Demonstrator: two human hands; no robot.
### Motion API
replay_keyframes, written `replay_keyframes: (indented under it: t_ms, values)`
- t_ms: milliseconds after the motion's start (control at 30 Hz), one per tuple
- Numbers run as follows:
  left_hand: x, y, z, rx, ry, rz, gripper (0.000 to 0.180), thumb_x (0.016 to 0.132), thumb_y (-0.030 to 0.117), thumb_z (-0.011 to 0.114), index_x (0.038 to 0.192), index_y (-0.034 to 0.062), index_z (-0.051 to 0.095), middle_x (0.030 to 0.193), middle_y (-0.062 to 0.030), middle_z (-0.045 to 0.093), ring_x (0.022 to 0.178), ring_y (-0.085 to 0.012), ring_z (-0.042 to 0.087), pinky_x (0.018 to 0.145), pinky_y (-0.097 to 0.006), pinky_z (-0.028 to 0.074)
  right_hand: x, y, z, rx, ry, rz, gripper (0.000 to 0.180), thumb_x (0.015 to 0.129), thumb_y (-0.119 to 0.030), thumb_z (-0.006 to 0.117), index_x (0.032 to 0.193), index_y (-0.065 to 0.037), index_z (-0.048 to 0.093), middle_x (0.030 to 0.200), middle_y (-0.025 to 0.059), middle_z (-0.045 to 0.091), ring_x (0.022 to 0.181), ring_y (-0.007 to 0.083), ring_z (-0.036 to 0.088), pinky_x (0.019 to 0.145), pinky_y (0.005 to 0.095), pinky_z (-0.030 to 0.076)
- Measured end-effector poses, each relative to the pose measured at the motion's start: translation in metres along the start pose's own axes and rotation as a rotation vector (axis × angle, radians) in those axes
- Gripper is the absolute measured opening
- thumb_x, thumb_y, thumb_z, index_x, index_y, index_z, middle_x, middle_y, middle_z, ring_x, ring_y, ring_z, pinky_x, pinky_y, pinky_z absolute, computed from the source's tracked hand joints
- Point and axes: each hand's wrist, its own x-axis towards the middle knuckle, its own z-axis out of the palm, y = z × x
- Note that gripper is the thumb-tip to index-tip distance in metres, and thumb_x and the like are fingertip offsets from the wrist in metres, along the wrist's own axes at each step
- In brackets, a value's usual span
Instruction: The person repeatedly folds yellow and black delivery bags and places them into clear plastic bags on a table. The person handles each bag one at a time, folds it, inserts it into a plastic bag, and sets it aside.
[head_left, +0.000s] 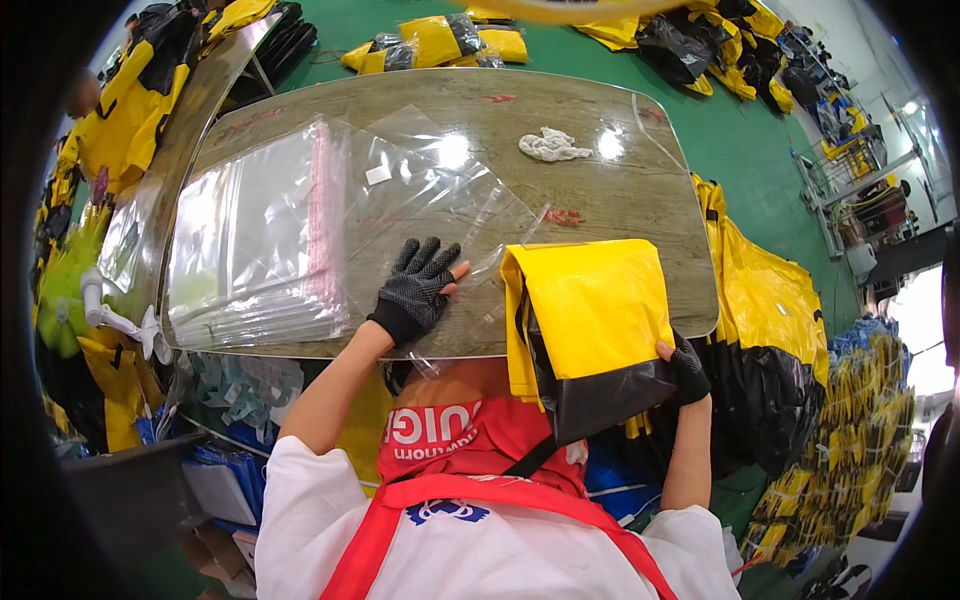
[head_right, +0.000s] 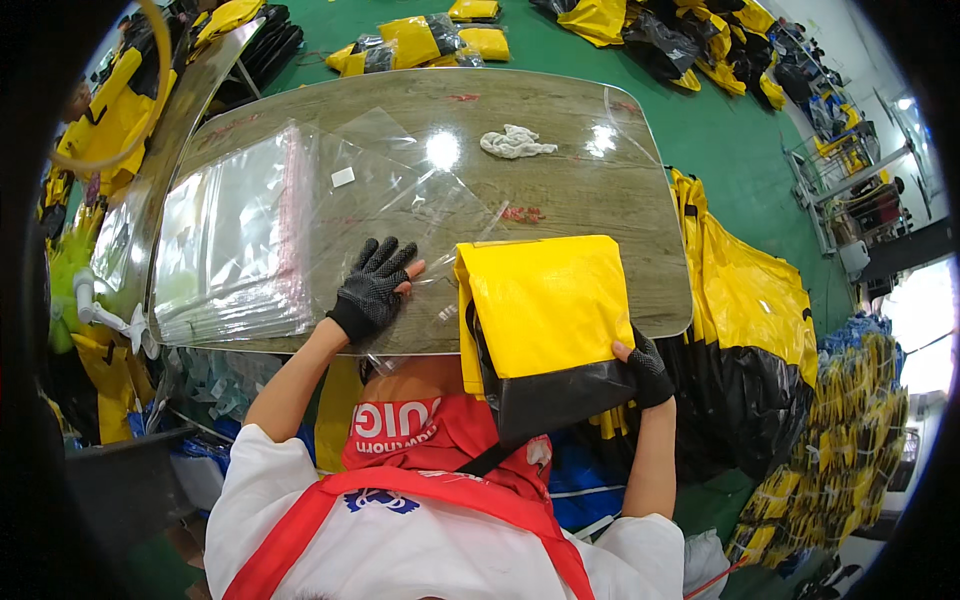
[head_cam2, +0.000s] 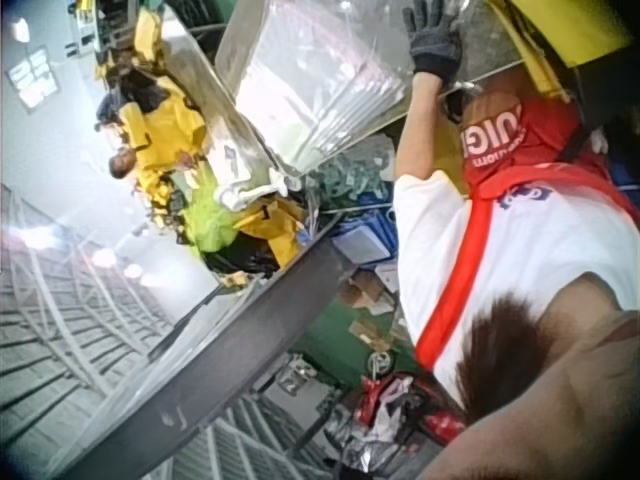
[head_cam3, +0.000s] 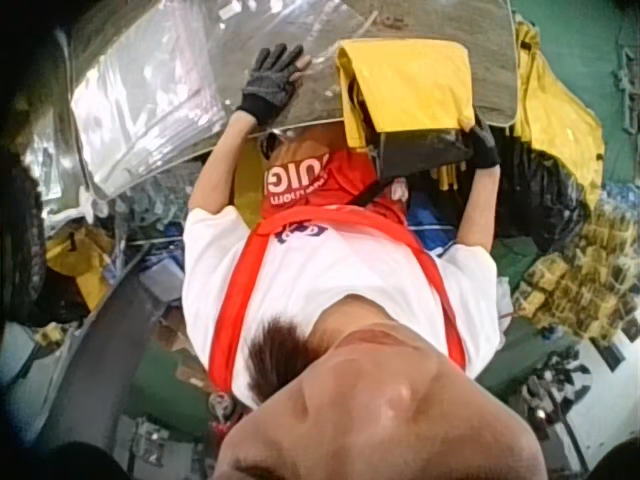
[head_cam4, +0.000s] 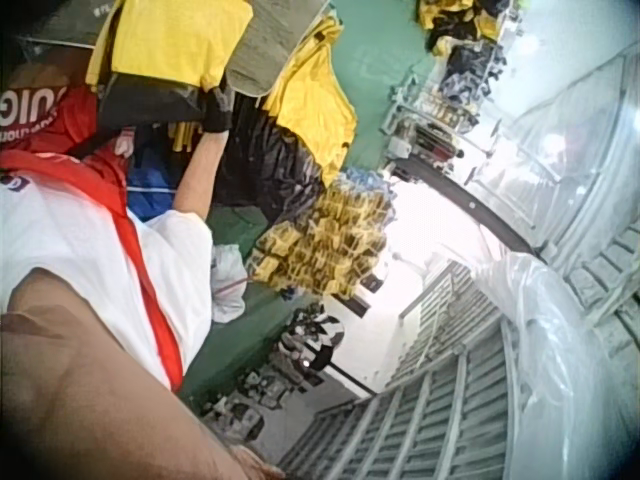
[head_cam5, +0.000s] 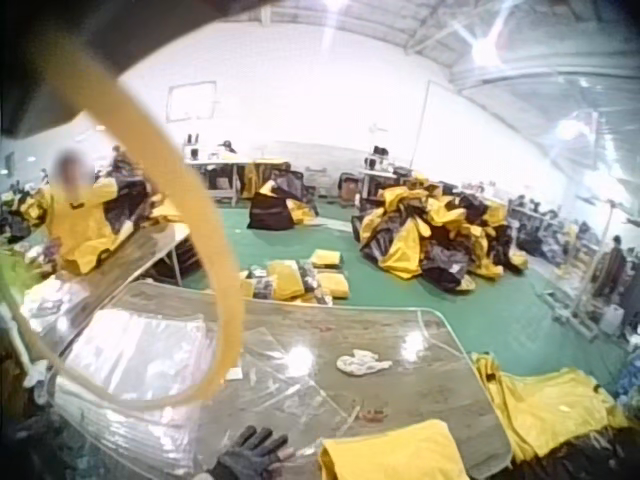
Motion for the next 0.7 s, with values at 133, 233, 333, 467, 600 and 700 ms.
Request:
replay_keyframes:
  t_ms: [133, 233, 333, 467, 600, 700]
  values:
    - [0.004, -0.009, -0.003, -0.281, 0.011, -0.133, 0.042, 0.097, 0.033, 0.03, 0.128, 0.0134, 0.048, 0.132, -0.0136, 0.047, 0.126, -0.0326, 0.037, 0.108, -0.045, 0.02, 0.0, 0.019, 0.005, -0.014, 0.013, -0.006, 0.057, 0.076, -0.006, 0.063, 0.13, 0.002, 0.043, 0.122, 0.0104, 0.054, 0.11, 0.0226, 0.053, 0.095, 0.0312, 0.04]
    - [0.004, -0.014, -0.021, -0.617, -0.026, -0.182, 0.043, 0.097, 0.035, 0.028, 0.128, 0.0128, 0.049, 0.131, -0.0143, 0.047, 0.125, -0.0335, 0.038, 0.108, -0.041, 0.022, -0.01, 0.033, 0.053, 0.059, -0.172, -0.045, 0.055, 0.076, -0.007, 0.064, 0.127, 0.0, 0.045, 0.119, 0.01, 0.056, 0.107, 0.0216, 0.054, 0.092, 0.0319, 0.043]
    - [0.008, 0.007, -0.071, -0.707, -0.17, -0.047, 0.043, 0.093, 0.037, 0.041, 0.125, 0.0102, 0.051, 0.129, -0.0153, 0.049, 0.123, -0.0341, 0.04, 0.108, -0.041, 0.022, -0.012, 0.097, 0.079, -0.237, -0.189, -0.107, 0.07, 0.075, -0.023, 0.073, 0.131, -0.002, 0.038, 0.123, 0.0093, 0.051, 0.11, 0.0198, 0.049, 0.094, 0.0312, 0.039]
    - [-0.02, 0.023, -0.093, -0.288, -0.157, 0.097, 0.054, 0.08, 0.038, 0.063, 0.124, 0.0091, 0.051, 0.129, -0.0146, 0.05, 0.124, -0.0346, 0.041, 0.109, -0.049, 0.016, 0.032, 0.09, 0.071, -0.635, -0.127, -0.544, 0.065, 0.08, -0.027, 0.069, 0.132, -0.003, 0.037, 0.111, 0.0072, 0.053, 0.099, 0.0173, 0.052, 0.088, 0.0324, 0.043]
    - [-0.017, 0.048, -0.102, -0.201, -0.117, 0.143, 0.055, 0.077, 0.032, 0.065, 0.125, 0.0092, 0.049, 0.128, -0.0133, 0.05, 0.124, -0.0354, 0.04, 0.109, -0.051, 0.016, 0.094, 0.01, 0.126, -0.574, -0.233, -0.495, 0.047, 0.084, -0.033, 0.063, 0.112, 0.003, 0.055, 0.102, 0.0159, 0.062, 0.09, 0.0182, 0.058, 0.08, 0.0301, 0.046]
    - [-0.021, 0.055, -0.104, -0.146, -0.071, 0.071, 0.057, 0.075, 0.029, 0.068, 0.125, 0.0084, 0.049, 0.128, -0.0128, 0.05, 0.124, -0.0362, 0.04, 0.109, -0.052, 0.016, 0.113, 0.001, 0.131, -0.85, -0.417, -0.368, 0.042, 0.086, -0.038, 0.056, 0.093, 0.003, 0.064, 0.084, 0.0134, 0.065, 0.079, 0.0168, 0.059, 0.073, 0.0282, 0.045]
